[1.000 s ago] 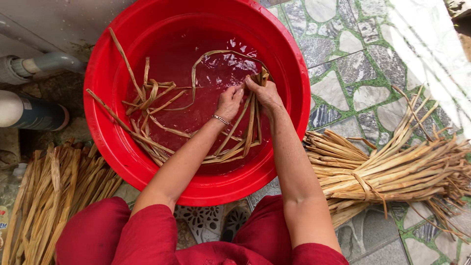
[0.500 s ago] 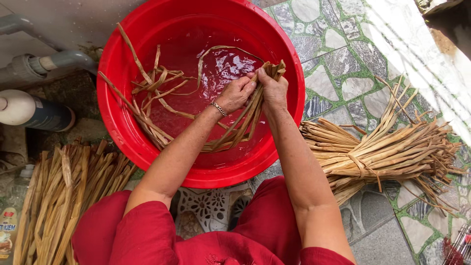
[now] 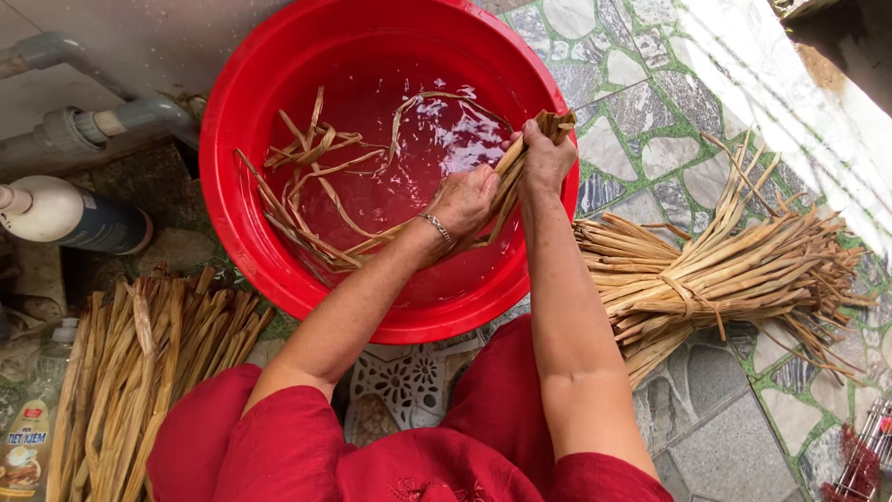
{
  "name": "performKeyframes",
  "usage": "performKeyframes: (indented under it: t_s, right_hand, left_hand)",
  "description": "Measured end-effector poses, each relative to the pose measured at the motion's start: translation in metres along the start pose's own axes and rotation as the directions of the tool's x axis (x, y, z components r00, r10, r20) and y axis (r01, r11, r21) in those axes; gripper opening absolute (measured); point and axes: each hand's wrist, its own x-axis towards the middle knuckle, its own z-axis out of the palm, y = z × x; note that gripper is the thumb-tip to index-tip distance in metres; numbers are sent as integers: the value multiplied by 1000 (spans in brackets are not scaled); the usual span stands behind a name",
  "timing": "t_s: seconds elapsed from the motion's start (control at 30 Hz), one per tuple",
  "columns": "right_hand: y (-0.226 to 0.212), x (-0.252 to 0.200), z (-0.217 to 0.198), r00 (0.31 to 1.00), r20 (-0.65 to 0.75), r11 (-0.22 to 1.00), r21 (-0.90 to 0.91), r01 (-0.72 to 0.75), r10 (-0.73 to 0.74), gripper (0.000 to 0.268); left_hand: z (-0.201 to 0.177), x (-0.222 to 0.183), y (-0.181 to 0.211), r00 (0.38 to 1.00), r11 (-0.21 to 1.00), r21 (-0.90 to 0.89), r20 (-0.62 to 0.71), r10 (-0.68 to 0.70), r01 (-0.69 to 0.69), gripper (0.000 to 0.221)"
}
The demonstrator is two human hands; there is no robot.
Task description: The person repeatedly submerges and agitates bundles of dried plant stalks in a red basin of water. They separate individual stalks from the bundles and place them into the water, continuing to soak and rinse them by hand.
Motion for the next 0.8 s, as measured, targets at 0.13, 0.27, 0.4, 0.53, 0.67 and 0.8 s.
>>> performKeyframes:
  t_s: [0.13, 0.27, 0.4, 0.53, 0.67, 0.8]
  right_hand:
    - [-10, 23, -31, 978, -206, 995, 95, -11, 30, 10]
    - [-14, 41, -68, 970, -241, 998, 67, -8, 24, 11]
    - [-23, 55, -84, 950, -311, 996, 83, 13, 13, 11]
    - [-42, 62, -95, 920, -391, 992, 123, 21, 29, 4]
    - [-75, 71, -117, 831, -532, 974, 222, -46, 161, 6]
    - [-77, 71, -143, 855, -513, 974, 219, 50, 71, 7]
  left_hand:
    - [16, -17, 5, 990, 998, 62, 138, -27, 18, 30]
    - [32, -27, 15, 995, 998, 46, 96, 39, -44, 27]
    - [26, -36, 26, 985, 991, -57, 122, 125, -119, 25]
    - [13, -52, 38, 974, 1000, 11, 227, 26, -30, 26]
    - [-9, -74, 39, 956, 996, 70, 291, 27, -49, 20]
    - [-17, -94, 28, 925, 939, 121, 254, 284, -322, 16]
